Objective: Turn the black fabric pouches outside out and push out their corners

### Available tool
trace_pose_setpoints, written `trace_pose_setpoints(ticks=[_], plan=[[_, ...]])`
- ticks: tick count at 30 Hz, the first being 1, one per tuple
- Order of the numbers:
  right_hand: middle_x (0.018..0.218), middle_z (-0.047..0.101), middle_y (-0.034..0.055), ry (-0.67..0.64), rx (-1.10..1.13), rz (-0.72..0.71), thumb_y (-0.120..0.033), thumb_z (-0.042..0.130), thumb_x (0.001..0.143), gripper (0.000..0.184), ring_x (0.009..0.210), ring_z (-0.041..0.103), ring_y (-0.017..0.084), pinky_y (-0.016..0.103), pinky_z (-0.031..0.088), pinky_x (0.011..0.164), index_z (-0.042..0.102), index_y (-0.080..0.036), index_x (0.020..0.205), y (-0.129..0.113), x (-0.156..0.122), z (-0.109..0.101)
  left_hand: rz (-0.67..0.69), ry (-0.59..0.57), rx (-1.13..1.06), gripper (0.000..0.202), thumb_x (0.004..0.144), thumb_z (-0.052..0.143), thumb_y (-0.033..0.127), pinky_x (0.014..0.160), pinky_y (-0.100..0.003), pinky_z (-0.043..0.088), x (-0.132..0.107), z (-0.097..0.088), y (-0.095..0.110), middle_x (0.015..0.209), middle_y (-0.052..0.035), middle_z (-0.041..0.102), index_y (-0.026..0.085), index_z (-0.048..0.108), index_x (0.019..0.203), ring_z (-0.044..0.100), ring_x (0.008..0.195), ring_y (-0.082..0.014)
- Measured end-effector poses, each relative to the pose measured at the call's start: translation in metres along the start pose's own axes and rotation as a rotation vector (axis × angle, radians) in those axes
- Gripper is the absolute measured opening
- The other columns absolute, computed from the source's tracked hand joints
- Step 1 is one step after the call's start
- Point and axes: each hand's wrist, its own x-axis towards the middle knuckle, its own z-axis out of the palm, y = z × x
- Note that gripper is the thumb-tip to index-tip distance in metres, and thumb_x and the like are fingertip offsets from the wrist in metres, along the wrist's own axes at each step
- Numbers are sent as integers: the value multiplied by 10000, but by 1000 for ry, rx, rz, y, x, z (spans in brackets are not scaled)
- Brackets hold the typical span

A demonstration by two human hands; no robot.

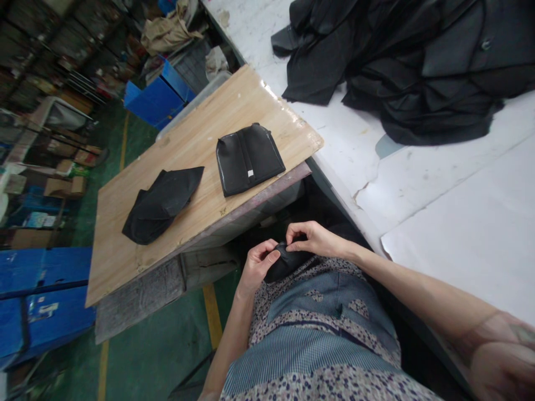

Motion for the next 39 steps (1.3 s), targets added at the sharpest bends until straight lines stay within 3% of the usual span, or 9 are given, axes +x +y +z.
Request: trace_pose_setpoints(ticks=[7, 14, 20, 24, 39], plan=[[737, 621, -14, 12, -21, 16, -320, 717, 814, 175, 709, 556, 136, 245, 427, 673, 640, -166, 780, -3, 0, 1, -20, 18, 2, 272, 888, 647, 376, 661, -234, 379, 1, 2, -2, 799, 0, 515, 163, 561, 742, 442, 712, -119], [734, 629, -18, 11, -97, 4, -243, 674, 837, 90, 693, 558, 133, 235, 422, 651, 639, -171, 796, -2, -1, 0, -44, -5, 192, 296, 920, 587, 420, 591, -230, 321, 2, 3, 2, 721, 17, 460, 163, 575, 774, 380, 649, -110], [803, 642, -10, -16, -213, -73, -292, 734, 824, 147, 760, 588, 153, 246, 434, 707, 641, -181, 850, -2, -1, 0, -46, 15, 164, 298, 910, 593, 429, 602, -233, 341, 0, 2, 4, 736, 7, 490, 162, 598, 779, 406, 657, -117], [753, 596, -38, -18, -332, -81, -267, 772, 796, 168, 715, 555, 137, 227, 391, 659, 623, -192, 815, 0, -1, -1, -32, 1, 168, 284, 915, 594, 414, 619, -236, 351, 0, 0, 5, 759, 0, 517, 161, 604, 786, 423, 673, -120], [785, 605, -21, -87, -468, -133, -289, 718, 864, 158, 732, 568, 149, 235, 392, 674, 604, -204, 795, 0, -2, -3, 8, -5, 248, 269, 922, 578, 387, 626, -244, 351, 2, -7, 4, 743, 0, 503, 168, 587, 765, 425, 676, -129]])
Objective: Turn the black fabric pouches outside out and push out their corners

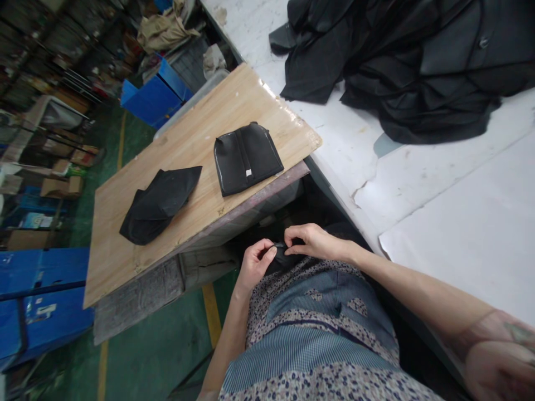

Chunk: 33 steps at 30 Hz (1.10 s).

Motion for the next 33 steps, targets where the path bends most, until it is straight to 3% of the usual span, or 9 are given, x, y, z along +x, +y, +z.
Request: trace_pose_setpoints(ticks=[5, 11, 16, 23, 33], plan=[[809, 590, -12, -13, -52, -15, -269, 709, 876, 153, 748, 571, 149, 234, 391, 674, 606, -198, 788, -2, -1, -1, 17, -15, 56, 259, 936, 563, 362, 629, -250, 349, 0, -1, -1, 735, 1, 508, 169, 585, 765, 429, 675, -131], [879, 623, 0, 12, 58, -28, -259, 760, 831, 141, 814, 603, 166, 242, 428, 733, 643, -202, 885, -2, -1, 1, 46, -12, 68, 249, 950, 545, 356, 652, -260, 362, 0, 1, -1, 767, -10, 533, 168, 599, 796, 456, 701, -139], [821, 602, -9, -17, 44, 5, -225, 758, 821, 125, 759, 572, 150, 242, 405, 692, 638, -191, 811, 0, 0, 2, 59, -52, 97, 245, 951, 548, 342, 636, -252, 349, 0, 5, -2, 737, 0, 514, 164, 598, 791, 432, 677, -128], [750, 576, -16, 56, 429, 113, -400, 725, 814, 255, 694, 524, 139, 249, 413, 654, 606, -179, 771, 5, 3, 6, 54, -92, 92, 252, 964, 526, 362, 643, -249, 343, 2, 2, 0, 754, 7, 484, 165, 573, 813, 423, 693, -126], [683, 572, -26, 56, 461, 223, -392, 716, 785, 244, 645, 502, 130, 244, 380, 605, 610, -175, 753, 5, 2, 6, 30, -99, 108, 258, 984, 487, 364, 613, -247, 323, 1, 7, -1, 738, 18, 447, 172, 557, 828, 393, 667, -118]])
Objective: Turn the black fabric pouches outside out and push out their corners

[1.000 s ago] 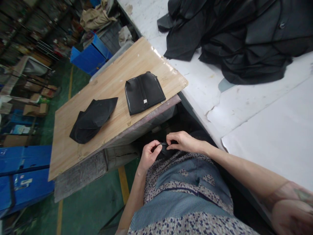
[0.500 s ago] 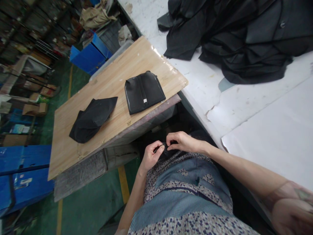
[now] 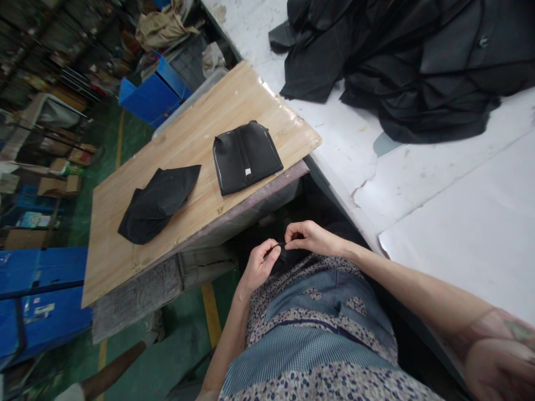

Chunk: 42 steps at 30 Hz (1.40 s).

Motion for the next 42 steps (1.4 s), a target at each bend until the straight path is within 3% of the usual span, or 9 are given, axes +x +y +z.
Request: trace_pose_setpoints(ticks=[9, 15, 23, 25, 29, 31, 37, 42], plan=[[727, 599, -24, -21, -154, -47, -311, 702, 831, 164, 691, 534, 134, 236, 380, 637, 628, -172, 785, -1, -1, 0, 29, 60, -45, 236, 969, 521, 354, 672, -256, 378, 1, 5, 0, 810, -11, 541, 165, 585, 842, 462, 731, -136], [757, 583, -19, -105, -345, -176, -319, 703, 866, 194, 705, 531, 134, 233, 360, 647, 608, -177, 774, -10, -3, -1, 37, 5, -70, 247, 970, 518, 332, 652, -253, 380, -1, -6, 3, 792, -11, 560, 162, 574, 801, 474, 708, -131], [780, 524, -31, -223, -395, -232, -278, 731, 849, 177, 691, 488, 118, 218, 334, 616, 592, -184, 795, -10, -6, -1, 36, -60, -9, 236, 956, 535, 321, 679, -250, 400, -2, -16, 1, 777, -12, 582, 159, 605, 799, 510, 719, -137], [776, 521, -32, -209, -410, -221, -277, 741, 843, 201, 687, 493, 118, 217, 338, 617, 581, -183, 766, -10, -6, -1, 16, -26, -48, 241, 948, 543, 321, 664, -249, 389, -4, -21, -2, 765, -7, 561, 163, 589, 773, 487, 704, -134], [774, 567, -19, -132, -430, -152, -281, 730, 857, 197, 720, 543, 136, 224, 373, 655, 597, -179, 754, -10, -4, -4, -25, 185, -179, 249, 926, 576, 332, 642, -247, 356, -9, -34, -10, 758, 4, 506, 169, 560, 738, 427, 688, -128], [799, 598, -10, -136, -433, -144, -276, 723, 863, 156, 748, 570, 147, 228, 392, 676, 623, -181, 791, -9, -4, -4, -44, 234, -196, 264, 913, 594, 352, 643, -248, 349, -12, -38, -13, 755, 4, 494, 170, 556, 725, 416, 689, -130], [951, 630, 27, -137, -466, -195, -306, 705, 882, 140, 834, 606, 176, 256, 438, 740, 657, -206, 967, -5, -6, 1, -77, 195, -148, 314, 922, 576, 401, 629, -243, 343, -12, -32, -12, 742, 3, 484, 170, 535, 713, 401, 678, -128], [823, 594, 9, -49, -440, -167, -283, 678, 893, 139, 748, 563, 160, 249, 412, 686, 607, -193, 815, -4, -5, 5, -74, 156, -128, 317, 930, 561, 420, 631, -246, 344, -7, -24, -7, 746, 4, 488, 173, 540, 734, 407, 677, -131]])
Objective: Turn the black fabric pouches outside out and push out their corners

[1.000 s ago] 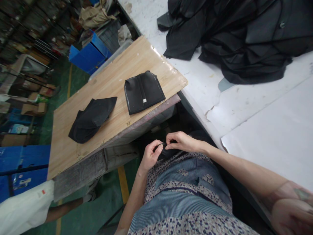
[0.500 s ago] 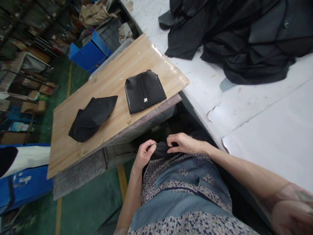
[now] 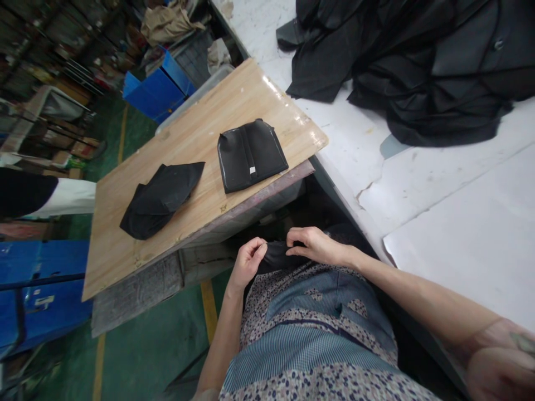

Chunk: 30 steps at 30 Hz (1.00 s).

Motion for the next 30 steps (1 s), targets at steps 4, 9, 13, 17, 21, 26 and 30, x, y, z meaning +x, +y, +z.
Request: trace_pose_setpoints(ticks=[4, 9, 13, 17, 21, 26, 30], plan=[[734, 556, -19, 97, 47, 97, -258, 651, 898, 186, 677, 509, 140, 245, 364, 637, 537, -194, 766, -1, 1, 1, 30, 5, 0, 317, 945, 540, 403, 637, -248, 339, 2, 2, 3, 740, 9, 460, 175, 518, 725, 395, 680, -129], [700, 542, -34, 134, 72, 169, -278, 652, 888, 222, 652, 492, 129, 244, 328, 614, 508, -197, 740, -2, 1, 0, 36, 5, -13, 296, 947, 538, 388, 627, -251, 323, 3, 3, 3, 724, 15, 435, 176, 531, 740, 370, 668, -126], [676, 535, -38, 143, 99, 173, -284, 687, 858, 264, 639, 489, 124, 243, 319, 600, 496, -196, 699, 0, 2, -1, 17, 6, -53, 313, 928, 568, 399, 613, -248, 320, 3, 5, 2, 728, 16, 438, 174, 507, 718, 370, 659, -120], [682, 556, -35, 146, 110, 163, -278, 704, 839, 261, 641, 500, 125, 243, 324, 598, 508, -195, 689, 3, 2, 0, -2, -14, -69, 316, 879, 641, 395, 598, -242, 315, 3, 6, 1, 707, 21, 454, 175, 503, 701, 380, 646, -115], [693, 575, -33, 136, 127, 160, -276, 722, 823, 248, 651, 517, 127, 242, 329, 601, 529, -191, 694, 4, 2, 0, 24, 26, -79, 318, 879, 632, 374, 607, -245, 325, 4, 7, 2, 700, 20, 458, 176, 488, 676, 379, 640, -113], [648, 541, -47, 171, 110, 190, -303, 756, 784, 282, 614, 481, 117, 240, 314, 567, 516, -197, 679, 5, 3, -4, 16, 98, -141, 323, 853, 644, 365, 597, -249, 329, 4, 7, 2, 686, 18, 452, 180, 469, 654, 377, 628, -116], [623, 519, -52, 226, 183, 213, -389, 765, 762, 332, 583, 444, 111, 242, 311, 542, 502, -203, 686, 7, 5, -7, 4, 159, -279, 343, 824, 663, 336, 575, -238, 317, 4, 1, 1, 655, 29, 428, 180, 428, 629, 360, 600, -105]])
